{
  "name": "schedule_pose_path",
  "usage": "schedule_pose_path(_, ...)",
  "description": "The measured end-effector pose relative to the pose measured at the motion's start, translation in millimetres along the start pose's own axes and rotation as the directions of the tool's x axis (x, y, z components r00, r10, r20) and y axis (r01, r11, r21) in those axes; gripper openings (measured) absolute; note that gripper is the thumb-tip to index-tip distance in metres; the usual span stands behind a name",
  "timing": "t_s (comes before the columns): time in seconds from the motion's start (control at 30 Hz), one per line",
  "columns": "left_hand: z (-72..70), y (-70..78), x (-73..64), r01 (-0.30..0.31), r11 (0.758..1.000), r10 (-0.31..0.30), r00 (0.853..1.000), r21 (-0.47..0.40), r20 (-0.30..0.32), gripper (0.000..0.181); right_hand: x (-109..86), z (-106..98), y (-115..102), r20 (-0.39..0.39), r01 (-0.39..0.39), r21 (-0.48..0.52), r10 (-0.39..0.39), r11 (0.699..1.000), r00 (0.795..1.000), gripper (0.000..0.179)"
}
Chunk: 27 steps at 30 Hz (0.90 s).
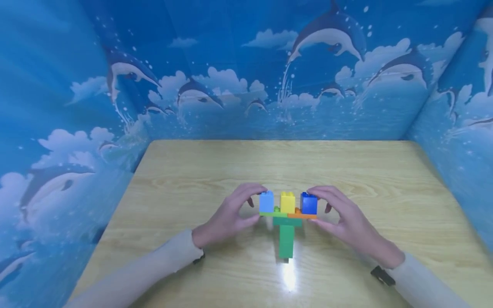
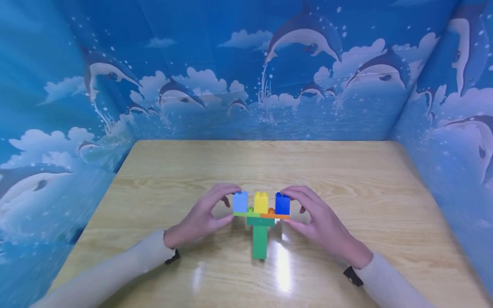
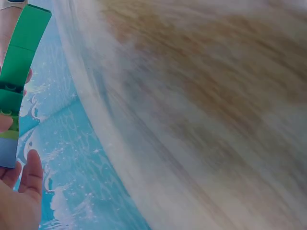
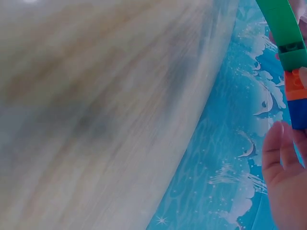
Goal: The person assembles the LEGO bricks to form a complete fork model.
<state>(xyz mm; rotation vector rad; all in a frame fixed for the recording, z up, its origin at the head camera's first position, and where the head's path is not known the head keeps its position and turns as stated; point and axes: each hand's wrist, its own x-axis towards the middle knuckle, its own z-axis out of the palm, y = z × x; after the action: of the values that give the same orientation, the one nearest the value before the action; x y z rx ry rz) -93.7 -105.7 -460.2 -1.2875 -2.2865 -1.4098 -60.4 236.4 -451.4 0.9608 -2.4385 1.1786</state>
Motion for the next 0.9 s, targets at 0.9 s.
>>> schedule_pose_path(0.9, 17.7, -27.9, -0.2, 0.571, 0.821, -0.563, 0.802, 0.021, 0.199, 0.053, 0.3, 24, 33, 0.317, -0.463, 0.016, 0.434, 0.886, 0.843, 0.064)
